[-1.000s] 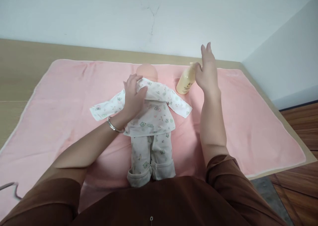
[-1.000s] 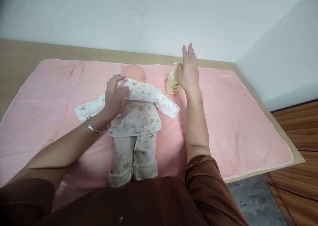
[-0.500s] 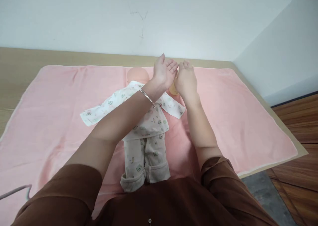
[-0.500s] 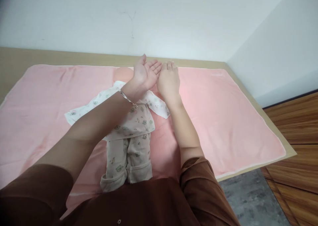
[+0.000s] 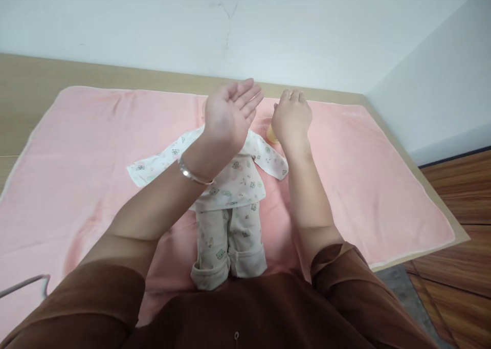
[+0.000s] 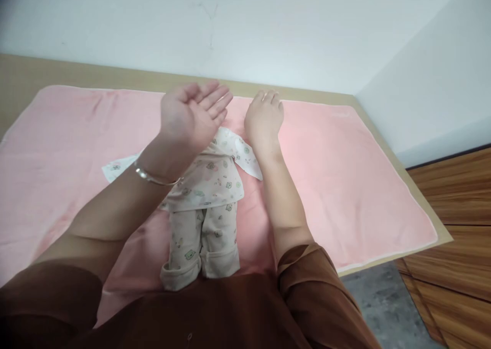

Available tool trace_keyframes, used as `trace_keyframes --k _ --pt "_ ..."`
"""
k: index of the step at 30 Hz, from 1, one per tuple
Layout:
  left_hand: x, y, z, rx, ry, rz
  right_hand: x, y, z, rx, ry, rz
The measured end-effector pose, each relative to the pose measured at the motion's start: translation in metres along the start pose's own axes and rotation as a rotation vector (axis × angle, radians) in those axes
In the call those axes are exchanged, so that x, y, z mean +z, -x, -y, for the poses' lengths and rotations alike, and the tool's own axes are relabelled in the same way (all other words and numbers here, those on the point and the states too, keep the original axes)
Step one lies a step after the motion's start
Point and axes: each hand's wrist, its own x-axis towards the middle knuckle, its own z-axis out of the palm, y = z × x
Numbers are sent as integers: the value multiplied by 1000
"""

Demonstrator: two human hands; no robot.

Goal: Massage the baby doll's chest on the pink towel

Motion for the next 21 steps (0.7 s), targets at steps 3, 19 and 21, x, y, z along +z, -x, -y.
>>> trace_keyframes --k 3,19,21 --pt "-13 34 -20 -14 25 -77 3 -1 2 26 -6 9" --pt "-44 74 -11 245 -519 117 -31 36 22 -162 -619 -162" --pt "-33 82 -20 172 -481 98 -43 74 53 -286 -750 -197"
